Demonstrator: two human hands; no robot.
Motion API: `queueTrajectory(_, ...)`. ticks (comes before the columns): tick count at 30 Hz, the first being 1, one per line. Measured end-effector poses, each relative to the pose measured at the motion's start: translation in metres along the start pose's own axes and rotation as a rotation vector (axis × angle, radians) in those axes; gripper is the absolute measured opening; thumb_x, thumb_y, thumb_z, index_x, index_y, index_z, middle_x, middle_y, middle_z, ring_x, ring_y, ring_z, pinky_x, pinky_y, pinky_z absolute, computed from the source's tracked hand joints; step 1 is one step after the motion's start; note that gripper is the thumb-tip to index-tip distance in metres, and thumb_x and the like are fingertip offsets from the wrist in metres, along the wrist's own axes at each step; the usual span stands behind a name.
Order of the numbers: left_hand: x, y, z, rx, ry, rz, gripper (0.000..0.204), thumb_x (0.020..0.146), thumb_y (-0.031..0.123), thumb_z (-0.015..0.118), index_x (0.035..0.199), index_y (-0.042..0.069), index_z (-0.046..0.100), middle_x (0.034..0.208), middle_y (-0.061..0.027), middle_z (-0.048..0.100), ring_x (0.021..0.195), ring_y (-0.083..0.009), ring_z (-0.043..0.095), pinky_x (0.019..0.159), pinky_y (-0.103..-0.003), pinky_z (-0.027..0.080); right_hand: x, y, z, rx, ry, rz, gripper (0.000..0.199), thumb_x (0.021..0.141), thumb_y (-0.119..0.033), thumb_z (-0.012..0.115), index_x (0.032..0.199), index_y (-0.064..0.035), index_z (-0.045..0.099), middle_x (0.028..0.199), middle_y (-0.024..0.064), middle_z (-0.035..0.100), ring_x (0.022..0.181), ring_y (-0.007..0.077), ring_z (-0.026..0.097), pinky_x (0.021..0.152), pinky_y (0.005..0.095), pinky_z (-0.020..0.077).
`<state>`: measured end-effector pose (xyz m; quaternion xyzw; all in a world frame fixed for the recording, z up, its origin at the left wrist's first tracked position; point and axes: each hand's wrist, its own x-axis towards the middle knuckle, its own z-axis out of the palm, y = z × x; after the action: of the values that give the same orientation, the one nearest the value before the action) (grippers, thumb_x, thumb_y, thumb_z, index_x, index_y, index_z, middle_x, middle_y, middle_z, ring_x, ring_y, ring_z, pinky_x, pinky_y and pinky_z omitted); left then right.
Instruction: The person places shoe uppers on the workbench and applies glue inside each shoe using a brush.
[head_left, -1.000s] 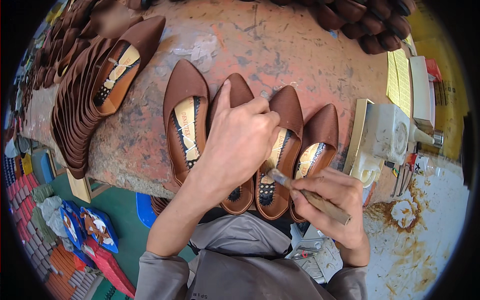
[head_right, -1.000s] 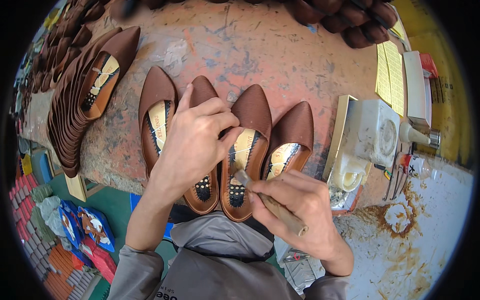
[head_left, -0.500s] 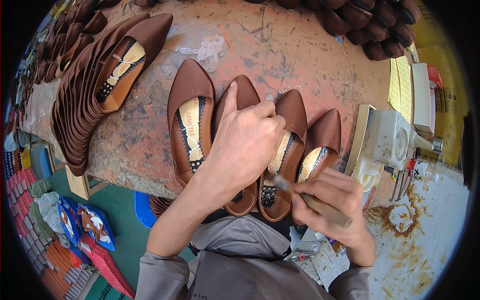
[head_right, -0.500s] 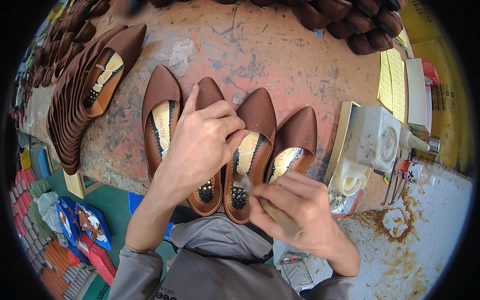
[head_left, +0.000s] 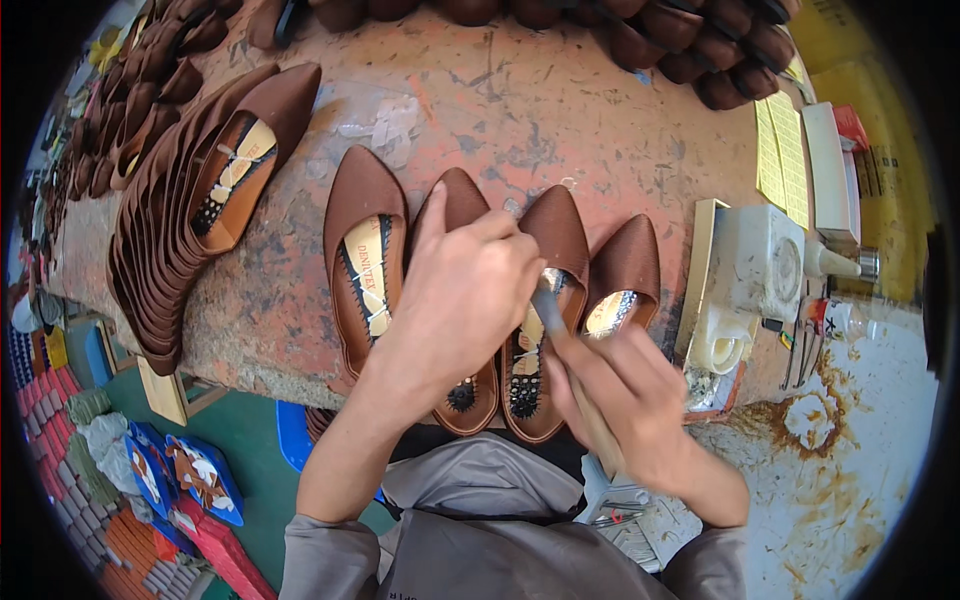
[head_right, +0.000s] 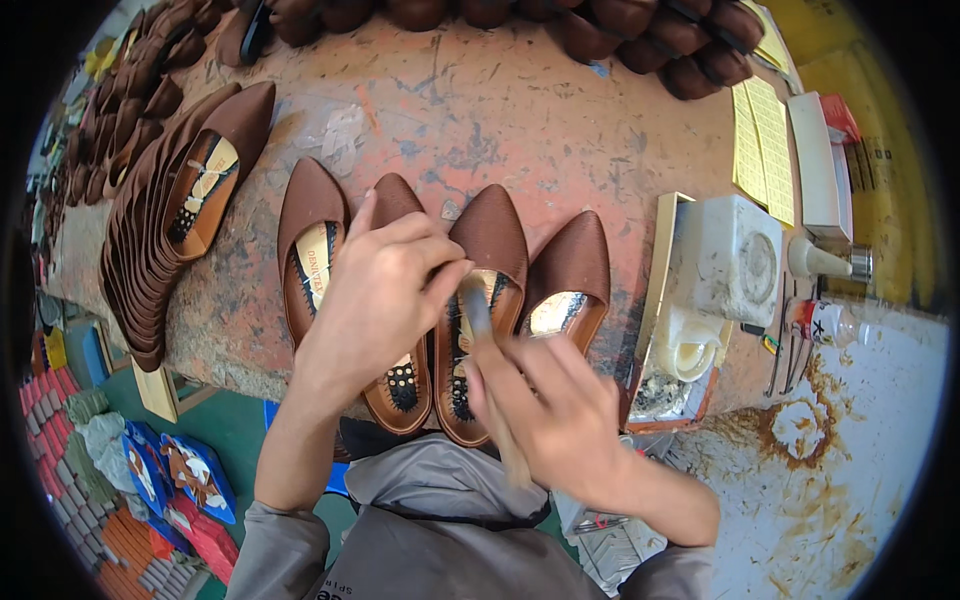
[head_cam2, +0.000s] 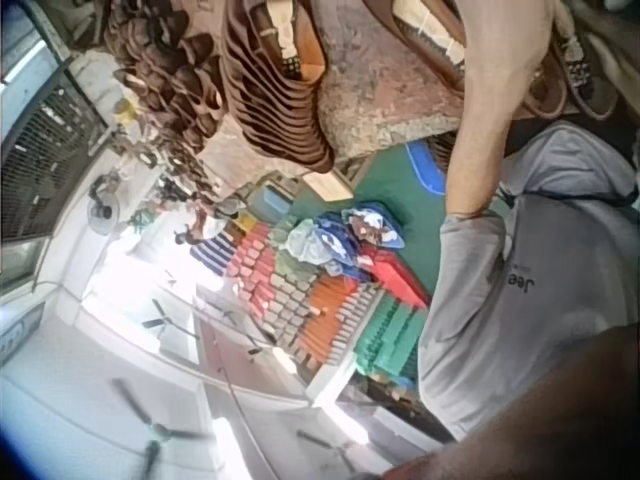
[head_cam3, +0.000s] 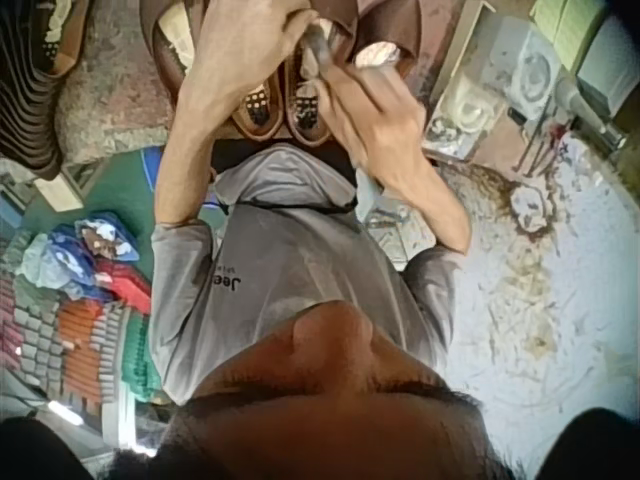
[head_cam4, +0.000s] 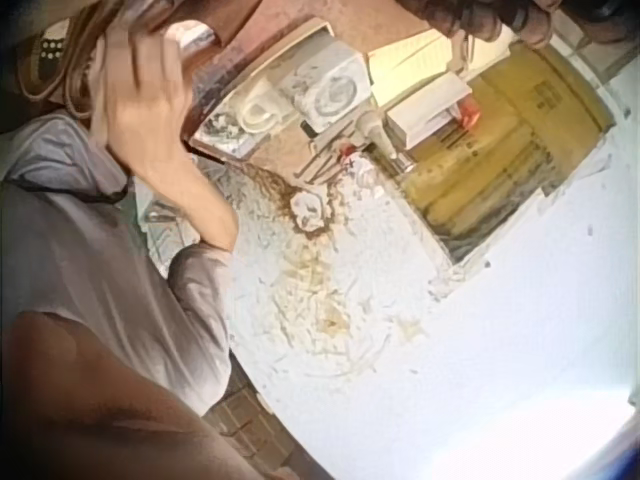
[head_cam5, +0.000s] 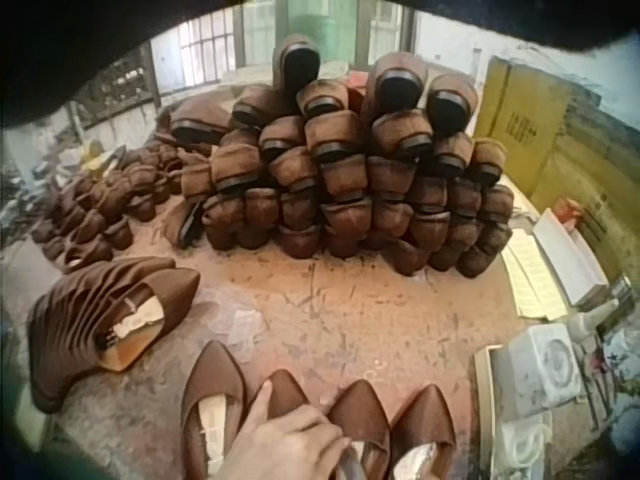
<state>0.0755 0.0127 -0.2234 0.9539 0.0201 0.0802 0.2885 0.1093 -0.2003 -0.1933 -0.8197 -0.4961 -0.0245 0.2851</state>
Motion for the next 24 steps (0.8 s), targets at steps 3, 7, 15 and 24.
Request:
queueTrajectory(3, 0.0, -0.001, -0.012, 0.016, 0.14, 0.012, 0.008, 0.095, 0.011, 0.079, 0.096, 0.003, 0.08, 0.103, -0.0098, 0.075, 0.1, -0.0332, 0.073, 0.113, -0.062, 0.047, -0.005, 0.004, 0.011, 0.037, -0.007, -0.031, 0.023, 0.084, -0.007, 0.084, 0.104, 0.0022, 0.076, 0.092, 0.0086, 0.07, 0.077, 0.0221, 0.066, 0.058, 0.0347, 0.056)
queueTrajectory(7, -0.021, 0.001, -0.034, 0.167, 0.299, -0.145, 0.012, 0.098, 0.011, 0.079, 0.1, 0.0, 0.075, 0.107, -0.0165, 0.072, 0.099, -0.0374, 0.071, 0.087, -0.046, 0.056, -0.024, -0.021, -0.033, 0.082, -0.069, 0.05, 0.019, 0.081, -0.004, 0.083, 0.098, 0.0024, 0.076, 0.082, 0.0062, 0.069, 0.07, 0.0218, 0.065, 0.056, 0.0332, 0.0547)
queueTrajectory(15, -0.092, 0.02, -0.036, 0.004, -0.213, -0.627, 0.074, 0.105, 0.04, 0.072, 0.157, -0.006, 0.045, 0.091, -0.0359, 0.072, 0.086, -0.0563, 0.072, 0.074, -0.061, 0.056, -0.082, 0.013, -0.14, -0.137, 0.373, 0.764, 0.013, 0.09, -0.009, 0.077, 0.086, 0.0016, 0.072, 0.076, 0.0087, 0.072, 0.067, 0.0148, 0.065, 0.065, 0.0288, 0.0501)
queueTrajectory(24, -0.087, 0.006, -0.009, 0.127, -0.072, -0.396, 0.058, 0.104, 0.012, 0.065, 0.157, -0.007, 0.048, 0.077, -0.0301, 0.07, 0.072, -0.0527, 0.07, 0.066, -0.061, 0.054, -0.122, 0.045, -0.126, -0.23, 0.213, 0.659, 0.006, 0.088, -0.001, 0.084, 0.094, 0.0003, 0.082, 0.075, 0.0109, 0.073, 0.063, 0.0194, 0.068, 0.059, 0.0305, 0.0513)
